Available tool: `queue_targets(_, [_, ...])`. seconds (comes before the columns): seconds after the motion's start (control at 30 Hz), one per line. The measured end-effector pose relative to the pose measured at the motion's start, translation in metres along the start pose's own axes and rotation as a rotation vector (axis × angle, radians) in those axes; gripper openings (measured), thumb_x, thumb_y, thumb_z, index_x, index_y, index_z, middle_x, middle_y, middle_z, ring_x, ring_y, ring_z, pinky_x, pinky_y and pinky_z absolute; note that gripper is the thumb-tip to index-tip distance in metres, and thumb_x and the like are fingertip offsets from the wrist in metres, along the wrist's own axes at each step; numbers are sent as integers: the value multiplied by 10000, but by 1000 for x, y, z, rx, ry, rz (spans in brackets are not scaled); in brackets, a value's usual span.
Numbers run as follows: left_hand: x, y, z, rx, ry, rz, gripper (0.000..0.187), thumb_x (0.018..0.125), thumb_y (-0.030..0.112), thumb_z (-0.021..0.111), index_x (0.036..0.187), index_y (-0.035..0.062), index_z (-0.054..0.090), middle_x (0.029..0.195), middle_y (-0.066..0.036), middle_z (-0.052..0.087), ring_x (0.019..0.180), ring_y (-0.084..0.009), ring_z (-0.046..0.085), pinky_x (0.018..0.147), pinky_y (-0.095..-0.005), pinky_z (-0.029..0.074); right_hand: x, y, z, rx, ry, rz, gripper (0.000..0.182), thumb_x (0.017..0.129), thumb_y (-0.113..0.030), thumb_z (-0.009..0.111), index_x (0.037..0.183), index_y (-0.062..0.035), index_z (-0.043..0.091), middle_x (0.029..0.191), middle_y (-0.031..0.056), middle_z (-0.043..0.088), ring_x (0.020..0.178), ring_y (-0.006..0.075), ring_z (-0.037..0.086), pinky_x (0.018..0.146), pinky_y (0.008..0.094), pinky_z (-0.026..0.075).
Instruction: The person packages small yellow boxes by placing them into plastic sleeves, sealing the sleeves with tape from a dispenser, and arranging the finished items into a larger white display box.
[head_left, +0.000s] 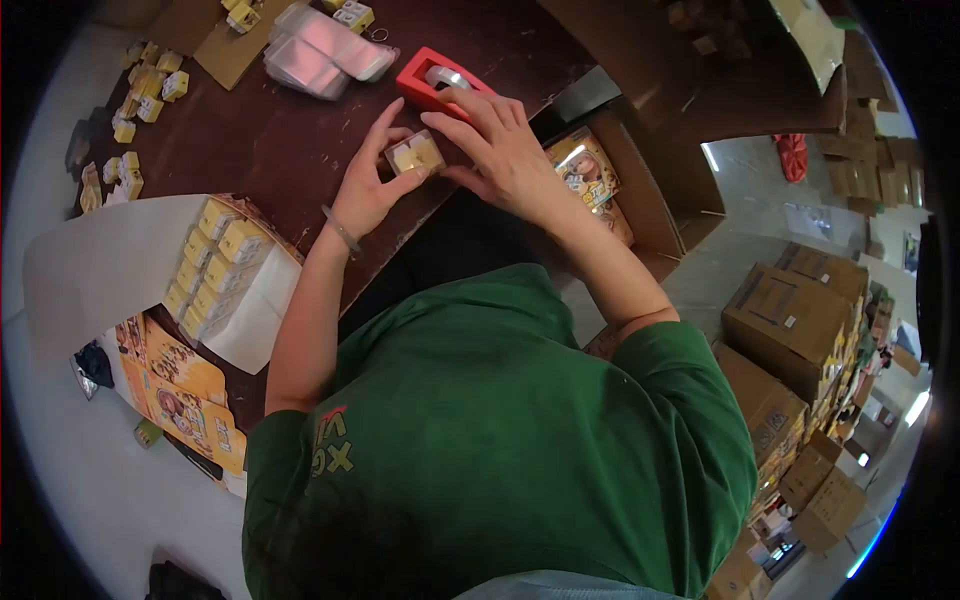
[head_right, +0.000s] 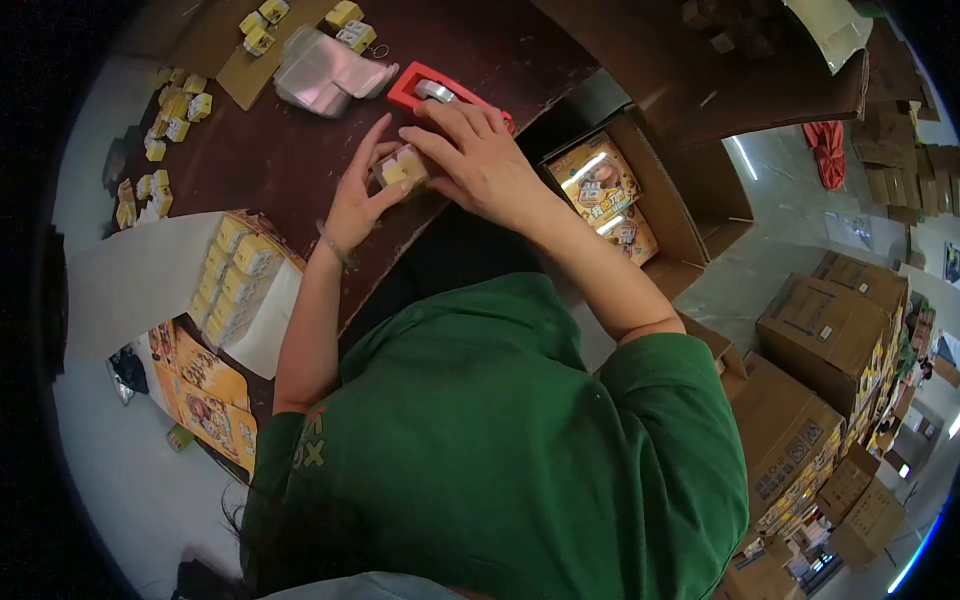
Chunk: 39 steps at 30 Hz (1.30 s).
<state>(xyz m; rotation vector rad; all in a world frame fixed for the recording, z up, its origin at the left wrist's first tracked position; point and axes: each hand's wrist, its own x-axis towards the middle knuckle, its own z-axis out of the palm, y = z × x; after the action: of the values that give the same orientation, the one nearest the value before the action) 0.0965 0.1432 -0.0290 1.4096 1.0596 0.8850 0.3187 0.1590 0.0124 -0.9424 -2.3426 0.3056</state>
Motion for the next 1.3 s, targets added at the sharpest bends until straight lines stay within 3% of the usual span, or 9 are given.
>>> queue_targets(0.13, [13,16,-4,210,-118,6,611,812,156,714,1380,64,509,1228,-117,570,1162,-230,542,1030,-344,400,-16,46,-18,142,190,261,368,843,-259,716,1162,-85,657,1254,122,569,1160,326,505,988,428,398])
queue_targets(0.33, [34,4,30,192,-135,218,469,793,146,705,1229,38,571,1256,-113,572,1185,-230,541,1036,-343,396,-16,100,-10,458,-81,433,270,920,-314,643,947,-59,728,1122,109,646,1114,283,540,957,372,430])
queue_targets(0.53, [33,9,40,98,-105,142,464,786,137,696,1219,38,563,1240,-121,599,1150,-262,575,1003,-362,430,-18,110,-2,831,-242,551,206,907,-234,702,922,-29,712,1176,95,591,1095,170,553,907,309,472])
queue_targets(0.63, [33,9,35,104,-179,91,492,817,115,662,1277,20,516,1332,-114,556,1224,-192,515,1053,-335,381,-21,94,-2,629,23,432,207,879,-259,710,893,-52,716,1104,107,637,1068,249,568,906,352,454])
queue_targets(0.73, [31,6,38,28,-167,64,488,823,105,652,1282,17,509,1348,-120,545,1239,-194,506,1063,-336,374,-27,68,-13,451,217,388,159,863,-219,730,893,-63,717,1071,98,645,1011,232,580,894,345,452])
queue_targets(0.87, [30,9,38,18,-169,38,483,832,101,645,1285,15,504,1365,-128,535,1254,-204,499,1074,-335,365,-48,60,-17,934,9,857,158,917,-179,685,919,-21,700,809,14,653,756,104,583,720,269,478])
queue_targets(0.97, [28,10,41,1,-160,52,480,841,105,643,1289,12,500,1362,-130,535,1249,-203,501,1069,-332,367,-69,87,25,1019,47,811,182,939,-180,667,933,1,690,759,-9,638,698,55,561,659,235,469])
queue_targets(1.13, [18,-5,48,-117,53,103,462,838,70,648,1279,22,519,1237,-107,602,1101,-181,573,983,-316,435,-71,78,29,1041,91,827,181,954,-178,654,942,0,684,779,-4,642,724,53,573,673,223,471])
queue_targets(1.3, [14,0,37,-57,64,79,454,877,90,619,1312,29,504,1225,-114,593,1092,-171,553,974,-303,430,-99,79,48,1119,235,929,161,965,-165,633,946,-6,658,768,-1,617,718,67,564,669,236,472])
